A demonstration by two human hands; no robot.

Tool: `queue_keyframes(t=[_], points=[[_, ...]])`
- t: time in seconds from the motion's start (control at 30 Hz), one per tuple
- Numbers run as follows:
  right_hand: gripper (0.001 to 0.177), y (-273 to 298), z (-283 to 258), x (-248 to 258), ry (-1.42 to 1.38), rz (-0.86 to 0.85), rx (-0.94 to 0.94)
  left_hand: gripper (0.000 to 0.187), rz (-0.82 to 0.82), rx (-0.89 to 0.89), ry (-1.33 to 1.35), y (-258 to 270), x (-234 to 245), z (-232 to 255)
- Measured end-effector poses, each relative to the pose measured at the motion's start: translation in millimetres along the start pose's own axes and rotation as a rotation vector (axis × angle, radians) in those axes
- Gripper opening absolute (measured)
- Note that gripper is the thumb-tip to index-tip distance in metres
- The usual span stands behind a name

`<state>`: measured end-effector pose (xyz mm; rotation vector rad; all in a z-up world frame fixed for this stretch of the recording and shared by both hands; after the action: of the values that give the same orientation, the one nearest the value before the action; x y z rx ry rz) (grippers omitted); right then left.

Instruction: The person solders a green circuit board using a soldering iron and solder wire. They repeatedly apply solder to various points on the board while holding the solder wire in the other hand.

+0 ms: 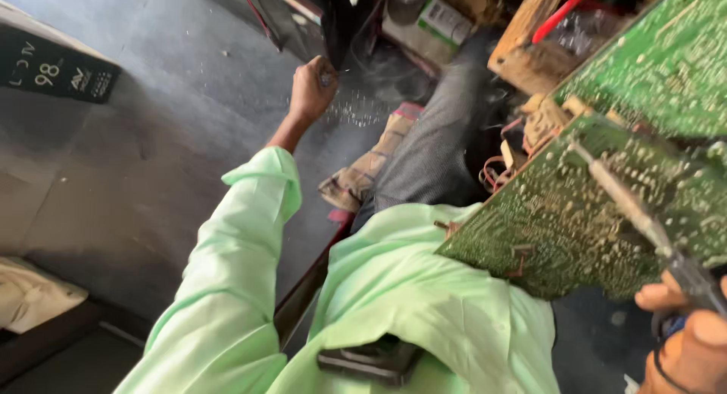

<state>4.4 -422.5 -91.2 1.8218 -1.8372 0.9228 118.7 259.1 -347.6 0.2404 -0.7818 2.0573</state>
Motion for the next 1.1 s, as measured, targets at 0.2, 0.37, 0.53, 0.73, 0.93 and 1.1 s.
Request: queue_keyframes(t=[0.2,0.37,0.53,0.73,0.93,1.1], points=[[0.070,-49,-112,-5,-0.216,-0.472,0.123,0.013,0.036,0.379,0.447,-34,22,165],[0.045,-7,-178,-6,0.045,0.157,0.310,0.014,-0.098,0.170,0.760,-12,47,342],[0.036,-5,-202,-13,0.090,0.429,0.278,0.007,-0.185,0.053,0.609,-12,43,432],[0.026,-2,-225,-27,-0.055,0.433,0.319,0.008,-0.190,0.037,0.476,-11,31,449],[0.025,-2,-217,-36,-0.055,0.397,0.366,0.009,-0.175,0.074,0.525,-10,25,445],[0.024,-7,-227,-35,-0.066,0.397,0.395,0.008,-0.162,0.059,0.489,-10,26,444]])
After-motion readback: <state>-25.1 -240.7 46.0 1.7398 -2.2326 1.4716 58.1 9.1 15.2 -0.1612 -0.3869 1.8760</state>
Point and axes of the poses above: each hand's wrist, its own y-axis away from the middle knuckle, its own x-axis out of the back of the hand, z = x × y, the point moved 6 cm from there along -y, towards the middle knuckle, and after that the axes turned 7 degrees about z, right-handed, at the moved point
